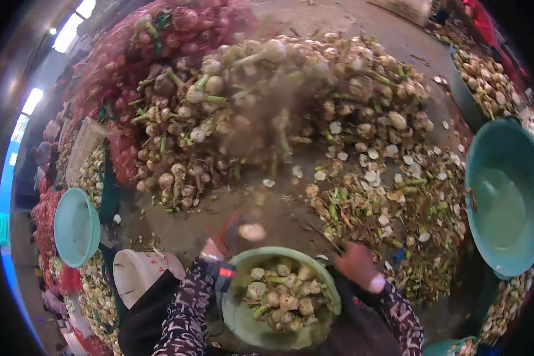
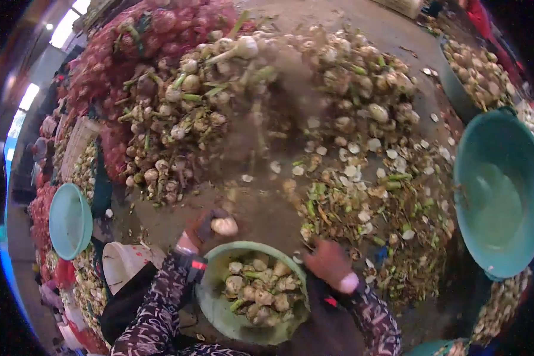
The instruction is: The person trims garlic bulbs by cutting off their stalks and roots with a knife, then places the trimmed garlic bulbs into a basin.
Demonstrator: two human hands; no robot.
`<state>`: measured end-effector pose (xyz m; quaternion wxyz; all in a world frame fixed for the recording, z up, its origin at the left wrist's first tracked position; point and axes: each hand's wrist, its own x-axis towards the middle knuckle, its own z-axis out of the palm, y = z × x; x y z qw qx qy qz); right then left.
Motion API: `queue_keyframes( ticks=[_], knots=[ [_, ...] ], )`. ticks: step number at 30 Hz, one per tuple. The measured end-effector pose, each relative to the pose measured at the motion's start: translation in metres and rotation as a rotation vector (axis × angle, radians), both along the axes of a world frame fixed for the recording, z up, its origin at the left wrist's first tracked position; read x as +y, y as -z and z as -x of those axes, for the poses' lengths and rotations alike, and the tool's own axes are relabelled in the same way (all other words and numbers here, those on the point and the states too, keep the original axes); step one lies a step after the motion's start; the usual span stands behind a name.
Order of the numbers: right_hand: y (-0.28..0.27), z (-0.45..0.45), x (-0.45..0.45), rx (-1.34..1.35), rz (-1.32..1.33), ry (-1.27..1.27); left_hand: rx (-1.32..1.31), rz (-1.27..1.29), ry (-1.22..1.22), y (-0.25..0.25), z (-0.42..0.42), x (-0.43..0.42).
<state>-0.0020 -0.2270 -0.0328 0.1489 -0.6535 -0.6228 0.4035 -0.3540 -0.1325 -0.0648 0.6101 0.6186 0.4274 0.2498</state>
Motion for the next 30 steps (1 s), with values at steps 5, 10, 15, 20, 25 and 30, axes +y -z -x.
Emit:
queue_keyframes(
  ticks=[5, 10, 15, 20, 25, 30],
  knots=[
    [-0.023, 0.006, 0.021, 0.06, -0.154, -0.031, -0.001, -0.129, 0.359, -0.031, -0.09, -0.015],
    [-0.064, -0.014, 0.032, -0.048, -0.095, 0.058, 0.281, 0.36, 0.064, -0.052, -0.143, -0.017],
    [-0.043, -0.034, 0.022, 0.127, -0.229, 0.041, 0.088, 0.507, -0.029, 0.014, -0.133, -0.026],
    [-0.015, -0.059, -0.025, 0.591, 0.124, 0.48, -0.058, 0.398, 0.151, -0.09, -0.173, -0.026],
    [-0.005, -0.042, -0.017, 0.323, 0.05, 0.278, -0.153, 0.38, 0.058, -0.069, -0.194, -0.047],
    [-0.003, -0.041, -0.014, 0.301, 0.168, 0.282, -0.045, 0.257, -0.095, -0.04, -0.19, -0.049]
  ],
)
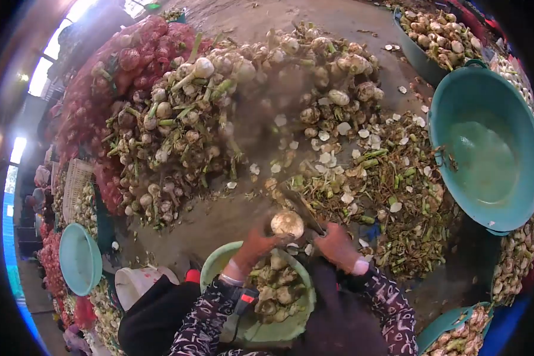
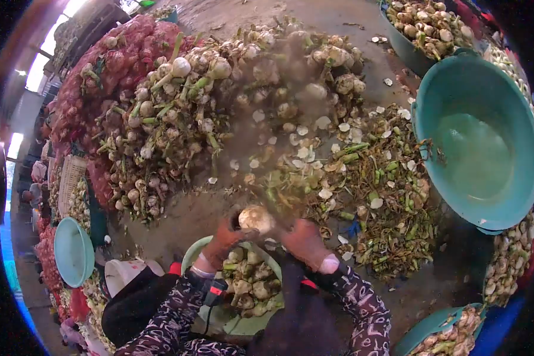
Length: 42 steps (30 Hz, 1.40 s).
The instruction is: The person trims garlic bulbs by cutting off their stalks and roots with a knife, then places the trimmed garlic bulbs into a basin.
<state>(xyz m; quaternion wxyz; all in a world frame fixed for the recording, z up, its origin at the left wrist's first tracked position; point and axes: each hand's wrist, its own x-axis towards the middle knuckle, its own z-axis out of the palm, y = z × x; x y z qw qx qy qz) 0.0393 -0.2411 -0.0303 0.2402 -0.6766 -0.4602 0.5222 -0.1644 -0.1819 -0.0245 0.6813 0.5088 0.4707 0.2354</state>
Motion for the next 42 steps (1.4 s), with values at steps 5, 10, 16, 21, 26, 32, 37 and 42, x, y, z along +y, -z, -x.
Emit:
queue_keyframes(
  ticks=[5, 10, 16, 21, 26, 32, 37, 42],
  knots=[
    [-0.08, -0.005, 0.004, -0.235, -0.431, -0.181, -0.246, 0.083, -0.1, -0.021, -0.002, 0.004],
    [-0.072, 0.009, 0.004, -0.328, -0.56, -0.28, -0.04, -0.113, 0.06, 0.004, 0.007, 0.002],
    [-0.038, 0.016, 0.004, -0.328, -0.595, -0.3, -0.16, 0.004, -0.272, -0.028, -0.003, -0.022],
    [0.008, 0.018, 0.014, -0.48, -0.475, -0.484, -0.306, -0.409, 0.186, 0.01, 0.023, 0.005],
    [0.021, -0.04, 0.013, -0.677, -0.082, 0.007, -0.048, -0.212, 0.209, -0.102, 0.028, -0.045],
    [0.064, -0.029, -0.013, -0.45, -0.111, -0.072, 0.479, -0.019, 0.565, -0.111, 0.086, 0.043],
    [0.042, -0.005, -0.007, -0.317, 0.042, -0.07, 0.831, -0.749, -0.353, -0.077, 0.103, 0.189],
    [0.016, 0.007, -0.009, -0.375, 0.034, -0.1, 1.243, -0.655, -0.156, -0.023, 0.097, 0.255]
  ],
)
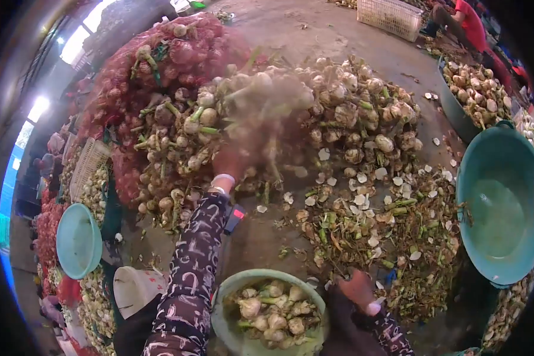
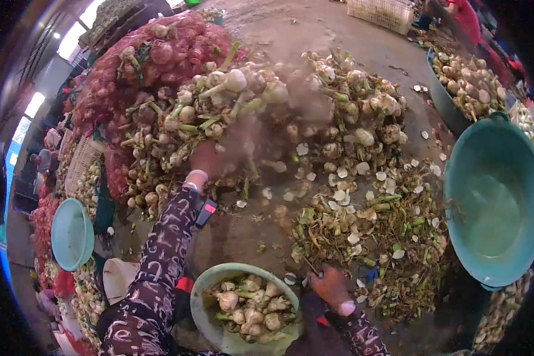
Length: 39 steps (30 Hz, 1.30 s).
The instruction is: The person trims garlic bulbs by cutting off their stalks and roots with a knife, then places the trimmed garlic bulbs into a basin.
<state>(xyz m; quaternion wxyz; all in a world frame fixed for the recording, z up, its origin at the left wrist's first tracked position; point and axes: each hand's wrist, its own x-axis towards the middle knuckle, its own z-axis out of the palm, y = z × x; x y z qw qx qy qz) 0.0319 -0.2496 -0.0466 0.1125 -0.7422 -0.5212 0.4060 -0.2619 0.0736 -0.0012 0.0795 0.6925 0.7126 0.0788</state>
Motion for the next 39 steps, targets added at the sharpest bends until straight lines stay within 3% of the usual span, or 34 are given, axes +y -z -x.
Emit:
queue_keyframes(
  ticks=[2, 4, 6, 9, 14, 15, 18, 19, 21, 22, 23, 24, 26, 28, 30, 32, 34, 35, 36, 38, 39],
  knots=[
    [-0.001, 0.003, 0.002, -0.004, -0.021, 0.04, -0.046, 0.063, 0.066, 0.005, -0.011, -0.015],
    [-0.001, 0.003, 0.001, -0.015, -0.028, 0.082, -0.385, 0.084, 0.357, 0.028, -0.016, -0.055],
    [0.004, 0.006, 0.001, 0.195, -0.396, 0.144, -1.024, 0.316, 0.366, 0.046, -0.02, -0.11],
    [-0.04, 0.011, 0.022, 0.197, -0.342, 0.009, -1.249, 0.485, 0.204, 0.025, -0.04, -0.184],
    [-0.086, 0.032, 0.035, 0.202, -0.556, -0.088, -1.001, 0.587, 0.229, 0.005, -0.052, -0.228],
    [-0.089, 0.035, 0.036, 0.141, -0.511, -0.183, -0.739, 0.26, 0.629, 0.01, -0.052, -0.227],
    [-0.081, 0.038, 0.034, 0.121, -0.495, -0.263, -0.846, 0.319, 0.649, 0.041, -0.046, -0.243],
    [-0.074, 0.039, 0.034, 0.154, -0.527, -0.252, -1.142, 0.452, 0.5, 0.024, -0.051, -0.247],
    [-0.054, 0.031, 0.034, 0.107, -0.52, -0.265, -1.431, 0.588, 0.334, -0.006, -0.064, -0.259],
    [-0.053, 0.022, 0.037, 0.057, -0.516, -0.286, -1.434, 0.567, 0.248, -0.017, -0.07, -0.269],
    [-0.057, 0.007, 0.045, 0.007, -0.26, -0.216, -1.437, 0.538, 0.171, -0.021, -0.076, -0.273],
    [-0.043, -0.007, 0.04, 0.008, -0.261, -0.207, -1.433, 0.544, 0.179, -0.021, -0.079, -0.274],
    [0.004, -0.026, 0.032, -0.029, -0.191, 0.248, -1.607, 0.519, 0.336, -0.021, -0.08, -0.281],
    [0.021, -0.025, 0.016, -0.004, -0.174, 0.224, -1.46, 0.588, 0.136, -0.026, -0.082, -0.274],
    [0.024, -0.03, 0.004, -0.003, -0.181, 0.203, -0.853, 0.341, 0.407, -0.002, -0.074, -0.256],
    [0.024, -0.017, -0.009, 0.194, -0.389, 0.173, -0.905, 0.287, 0.258, -0.014, -0.08, -0.257],
    [0.022, -0.011, -0.01, 0.214, -0.32, 0.17, -1.391, 0.424, -0.076, -0.007, -0.073, -0.256],
    [0.014, -0.008, -0.005, 0.227, -0.264, 0.171, -1.589, 0.351, -0.101, -0.008, -0.081, -0.257],
    [0.005, -0.006, 0.002, 0.239, -0.208, 0.17, -1.585, 0.349, -0.093, -0.006, -0.085, -0.256],
    [-0.041, -0.006, 0.014, 0.374, -0.295, 0.231, -1.959, 0.456, -0.348, 0.001, -0.092, -0.266],
    [-0.06, -0.004, 0.023, 0.506, -0.386, 0.295, -1.737, 0.293, -0.227, 0.016, -0.094, -0.267]
  ],
)
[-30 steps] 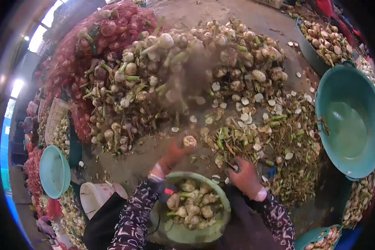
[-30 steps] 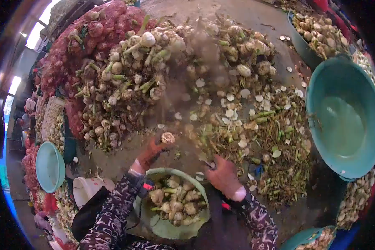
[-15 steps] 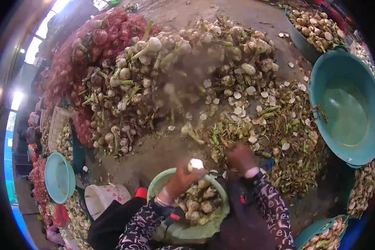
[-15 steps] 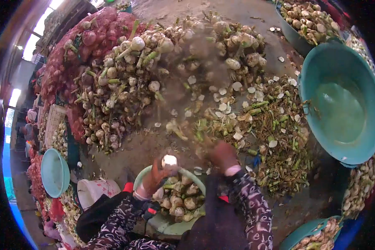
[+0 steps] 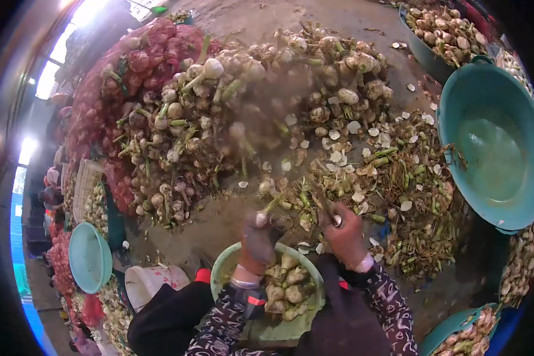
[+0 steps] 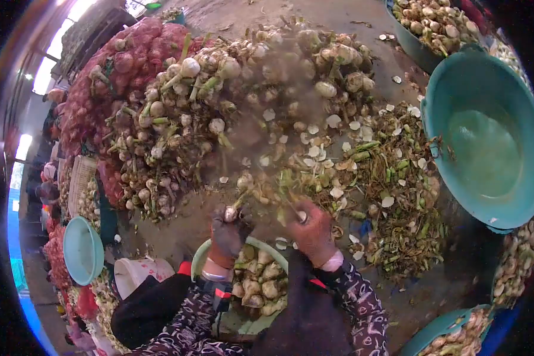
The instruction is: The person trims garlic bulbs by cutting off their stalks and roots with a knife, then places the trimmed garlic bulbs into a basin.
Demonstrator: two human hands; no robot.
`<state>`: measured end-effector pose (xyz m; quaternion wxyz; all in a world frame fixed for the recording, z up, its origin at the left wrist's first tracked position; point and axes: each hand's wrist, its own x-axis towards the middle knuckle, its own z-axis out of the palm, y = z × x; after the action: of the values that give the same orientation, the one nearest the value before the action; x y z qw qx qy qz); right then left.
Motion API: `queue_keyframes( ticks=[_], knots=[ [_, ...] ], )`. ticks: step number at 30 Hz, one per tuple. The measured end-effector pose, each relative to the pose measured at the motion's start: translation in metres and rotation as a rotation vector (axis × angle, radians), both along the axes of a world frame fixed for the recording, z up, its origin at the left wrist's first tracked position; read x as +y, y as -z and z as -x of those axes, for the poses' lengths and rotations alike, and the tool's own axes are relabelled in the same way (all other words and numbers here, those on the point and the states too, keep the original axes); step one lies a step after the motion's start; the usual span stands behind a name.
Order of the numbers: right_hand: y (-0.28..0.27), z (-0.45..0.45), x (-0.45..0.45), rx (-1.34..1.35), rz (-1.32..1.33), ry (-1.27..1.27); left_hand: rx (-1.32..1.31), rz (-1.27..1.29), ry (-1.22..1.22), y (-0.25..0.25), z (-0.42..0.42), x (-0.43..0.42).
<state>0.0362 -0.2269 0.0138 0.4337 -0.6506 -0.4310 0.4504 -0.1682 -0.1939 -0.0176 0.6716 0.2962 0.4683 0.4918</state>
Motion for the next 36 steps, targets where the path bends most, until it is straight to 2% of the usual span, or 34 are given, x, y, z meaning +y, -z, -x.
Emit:
queue_keyframes(
  ticks=[1, 3, 4, 5, 6, 7, 8, 9, 10, 11, 12, 13, 14, 16, 18, 19, 21, 23, 24, 25, 27, 28, 29, 30, 31, 32, 34, 35, 36],
  knots=[
    [-0.002, 0.003, 0.006, 0.001, 0.004, 0.006, 0.259, -0.142, -0.028, 0.007, -0.006, 0.0],
    [-0.01, 0.008, 0.008, 0.003, -0.225, -0.171, -0.785, 0.299, 0.196, 0.001, -0.001, 0.002],
    [0.002, 0.016, 0.014, -0.213, 0.105, -0.336, -0.789, 0.281, 0.206, -0.025, -0.004, 0.001],
    [0.024, 0.018, 0.002, -0.226, 0.079, -0.332, -0.48, 0.207, 0.344, -0.064, -0.008, -0.006],
    [0.055, 0.012, -0.021, -0.377, 0.054, -0.363, -0.164, 0.125, 0.457, -0.083, -0.004, -0.008],
    [0.075, -0.001, -0.032, -0.524, 0.038, -0.407, 0.291, -0.235, 0.947, -0.05, 0.032, 0.002],
    [0.078, -0.012, -0.032, -0.508, 0.044, -0.425, 0.46, -0.397, 1.053, -0.063, 0.032, 0.008],
    [0.075, -0.018, -0.037, -0.297, 0.212, -0.304, 0.624, -0.535, 1.186, -0.077, 0.033, 0.012],
    [0.075, -0.023, -0.043, -0.102, 0.372, -0.175, 0.722, -0.178, 1.095, -0.065, 0.047, 0.016],
    [0.089, -0.027, -0.047, -0.106, 0.369, -0.167, 0.922, 0.012, 0.954, -0.049, 0.045, 0.037],
    [0.109, -0.027, -0.051, -0.227, 0.337, -0.279, 1.005, 0.078, 0.869, -0.018, 0.05, 0.063],
    [0.092, -0.025, -0.041, -0.349, 0.305, -0.392, 1.079, 0.147, 0.779, 0.015, 0.056, 0.089],
    [0.07, -0.02, -0.042, -0.048, 0.271, -0.148, 1.061, 0.119, 0.775, 0.057, 0.059, 0.111],
    [0.073, -0.019, -0.035, -0.106, 0.33, -0.192, 0.975, 0.144, 0.713, 0.144, 0.058, 0.142],
    [0.089, -0.02, -0.035, -0.155, 0.403, -0.242, 0.899, 0.209, 0.663, 0.172, 0.036, 0.149],
    [0.101, -0.019, -0.036, -0.182, 0.362, -0.204, 1.172, 0.112, 0.558, 0.17, 0.02, 0.151],
    [0.106, -0.022, -0.039, -0.206, 0.326, -0.147, 1.438, -0.005, 0.459, 0.155, 0.005, 0.144],
    [0.08, -0.025, -0.028, -0.275, 0.115, -0.172, 0.954, -0.023, 0.573, 0.109, -0.002, 0.123],
    [0.061, -0.023, -0.023, -0.277, 0.125, -0.167, 0.761, 0.007, 0.628, 0.093, -0.002, 0.112],
    [0.038, -0.02, -0.014, -0.279, 0.121, -0.16, 0.756, 0.009, 0.631, 0.075, -0.004, 0.102],
    [0.005, -0.013, -0.005, -0.274, 0.114, -0.161, 0.51, -0.305, 0.791, 0.033, -0.002, 0.076],
    [-0.007, -0.009, -0.003, -0.382, 0.074, -0.244, 0.519, -0.303, 0.784, 0.021, -0.001, 0.064],
    [-0.013, -0.005, -0.001, -0.49, 0.029, -0.324, 0.638, -0.356, 0.723, 0.012, -0.003, 0.054],
    [-0.009, 0.0, -0.002, -0.485, -0.035, -0.339, 0.756, -0.409, 0.664, 0.007, -0.001, 0.046],
    [-0.008, 0.004, -0.003, -0.478, -0.04, -0.34, 0.764, -0.409, 0.663, 0.014, 0.007, 0.037],
    [-0.008, 0.006, -0.004, -0.49, -0.095, -0.341, 0.53, -0.228, 0.612, 0.027, 0.015, 0.03],
    [-0.004, 0.009, -0.006, -0.501, -0.151, -0.34, 0.319, -0.154, 0.499, 0.015, 0.01, 0.021],
    [0.0, 0.009, -0.007, -0.512, -0.167, -0.35, 0.321, -0.152, 0.5, 0.019, 0.009, 0.018],
    [0.005, 0.009, -0.008, -0.524, -0.18, -0.359, 0.451, -0.217, 0.486, 0.023, 0.008, 0.014]
  ],
)
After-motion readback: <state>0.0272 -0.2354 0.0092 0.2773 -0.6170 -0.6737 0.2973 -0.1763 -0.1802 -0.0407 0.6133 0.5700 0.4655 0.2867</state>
